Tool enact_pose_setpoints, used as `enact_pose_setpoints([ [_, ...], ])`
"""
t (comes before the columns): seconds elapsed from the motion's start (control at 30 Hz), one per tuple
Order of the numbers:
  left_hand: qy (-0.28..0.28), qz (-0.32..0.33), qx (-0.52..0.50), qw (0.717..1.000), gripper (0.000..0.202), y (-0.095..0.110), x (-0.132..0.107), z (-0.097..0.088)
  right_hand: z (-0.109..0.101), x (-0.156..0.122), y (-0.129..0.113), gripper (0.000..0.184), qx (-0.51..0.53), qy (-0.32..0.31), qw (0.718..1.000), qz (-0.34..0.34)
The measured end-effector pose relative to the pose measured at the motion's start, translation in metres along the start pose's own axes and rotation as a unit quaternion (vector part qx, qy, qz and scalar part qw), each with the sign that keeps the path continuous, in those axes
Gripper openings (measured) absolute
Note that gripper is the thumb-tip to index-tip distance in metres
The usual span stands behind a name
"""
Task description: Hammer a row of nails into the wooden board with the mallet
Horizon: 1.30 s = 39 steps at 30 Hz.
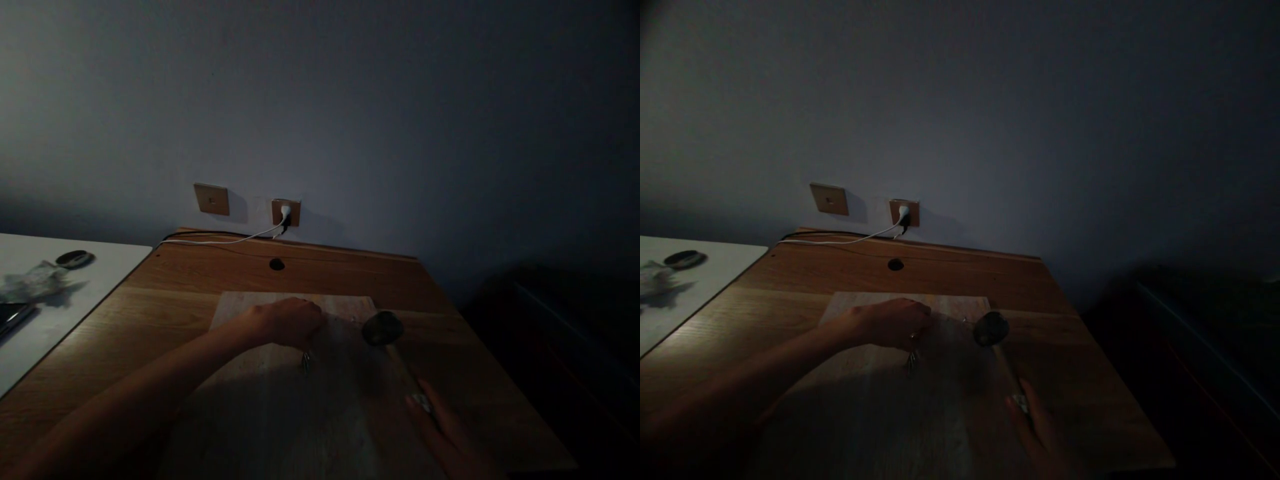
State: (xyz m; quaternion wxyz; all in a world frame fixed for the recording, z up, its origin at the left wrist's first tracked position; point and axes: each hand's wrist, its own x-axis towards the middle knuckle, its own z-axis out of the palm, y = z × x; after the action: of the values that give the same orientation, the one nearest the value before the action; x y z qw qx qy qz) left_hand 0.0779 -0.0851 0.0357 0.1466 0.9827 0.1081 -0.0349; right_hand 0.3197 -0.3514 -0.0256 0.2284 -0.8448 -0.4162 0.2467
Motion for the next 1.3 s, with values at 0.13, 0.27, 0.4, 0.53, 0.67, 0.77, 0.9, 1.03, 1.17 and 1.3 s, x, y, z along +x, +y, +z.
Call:
enact_pose_setpoints([
  [0.13, 0.041, 0.004, -0.085, 0.996, 0.018, -0.007, 0.012, 0.003, 0.004, -0.001, -0.003, 0.073, 0.005, 0.021, 0.999, 0.037],
  [0.27, 0.065, 0.004, -0.195, 0.979, 0.022, -0.013, 0.027, 0.005, 0.008, -0.001, -0.003, 0.067, 0.016, 0.026, 0.999, 0.022],
  [0.4, 0.135, -0.044, -0.19, 0.971, 0.023, -0.011, 0.041, 0.016, 0.01, -0.002, -0.001, 0.064, 0.016, 0.019, 0.999, 0.035],
  [0.53, 0.174, -0.048, -0.182, 0.967, 0.023, -0.01, 0.049, 0.034, 0.014, -0.002, 0.002, 0.069, 0.034, 0.019, 0.998, 0.048],
  [0.67, 0.204, -0.02, -0.191, 0.96, 0.024, -0.015, 0.05, 0.048, 0.014, -0.001, 0.002, 0.072, 0.049, 0.012, 0.998, 0.037],
  [0.77, 0.218, -0.012, -0.182, 0.959, 0.024, -0.018, 0.05, 0.052, 0.009, 0.0, 0.001, 0.07, 0.029, 0.008, 0.999, 0.042],
  [0.9, 0.212, 0.004, -0.181, 0.96, 0.022, -0.017, 0.047, 0.05, 0.004, -0.002, -0.008, 0.064, 0.03, -0.013, 0.999, 0.038],
  [1.03, 0.216, 0.002, -0.188, 0.958, 0.019, -0.018, 0.046, 0.048, 0.005, -0.001, -0.022, 0.064, 0.041, 0.005, 0.998, 0.036],
  [1.17, 0.216, -0.035, -0.232, 0.948, 0.032, -0.018, 0.047, 0.048, 0.003, 0.006, -0.038, 0.07, 0.072, -0.049, 0.996, 0.009],
  [1.3, 0.216, -0.065, -0.264, 0.938, 0.051, -0.017, 0.046, 0.05, 0.003, 0.008, -0.059, 0.076, 0.077, -0.045, 0.996, 0.007],
])
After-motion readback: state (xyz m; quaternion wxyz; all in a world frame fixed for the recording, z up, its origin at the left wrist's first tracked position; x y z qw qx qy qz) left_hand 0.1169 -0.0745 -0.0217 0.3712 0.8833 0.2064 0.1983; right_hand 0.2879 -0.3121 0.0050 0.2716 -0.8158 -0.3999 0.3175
